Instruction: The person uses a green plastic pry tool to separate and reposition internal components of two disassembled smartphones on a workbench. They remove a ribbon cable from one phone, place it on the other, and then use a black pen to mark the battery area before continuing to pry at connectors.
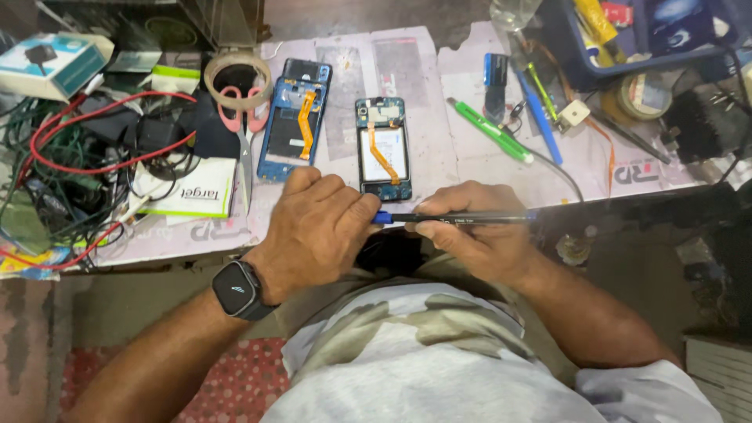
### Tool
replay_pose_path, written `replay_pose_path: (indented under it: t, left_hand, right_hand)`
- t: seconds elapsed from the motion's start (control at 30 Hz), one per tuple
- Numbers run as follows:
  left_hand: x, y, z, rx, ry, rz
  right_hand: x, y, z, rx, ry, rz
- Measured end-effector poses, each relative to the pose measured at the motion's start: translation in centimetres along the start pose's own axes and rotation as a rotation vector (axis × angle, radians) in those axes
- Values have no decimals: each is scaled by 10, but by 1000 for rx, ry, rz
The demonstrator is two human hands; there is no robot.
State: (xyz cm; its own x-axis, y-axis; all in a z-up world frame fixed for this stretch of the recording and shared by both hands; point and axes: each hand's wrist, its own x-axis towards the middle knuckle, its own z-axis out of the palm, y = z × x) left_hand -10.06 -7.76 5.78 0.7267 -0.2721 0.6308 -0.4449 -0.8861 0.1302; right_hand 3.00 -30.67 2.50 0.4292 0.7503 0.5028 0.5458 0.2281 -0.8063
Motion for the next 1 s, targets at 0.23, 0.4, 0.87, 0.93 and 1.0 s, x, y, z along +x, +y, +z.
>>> replay_pose_path:
  t: [0.23,0.4,0.87,0.93,1.0]
  left_hand:
    - [-32,19,20,-126,-7,-84]
    - [-96,45,56,-269,-1,-382]
    - [-258,-3,142,-1568,1190,-1575]
    - [-257,-8,147,-1658,1189,-1567]
    - [-254,-8,146,-1733,1174,-1575]
  right_hand:
    - [-23,19,49,322,68,168]
    - [-43,31,65,157,-120,77]
    - [-26,23,18,1,-125,-66]
    - [-23,25,11,-41,-165,-86]
    - [-21,26,8,-85,-196,-100]
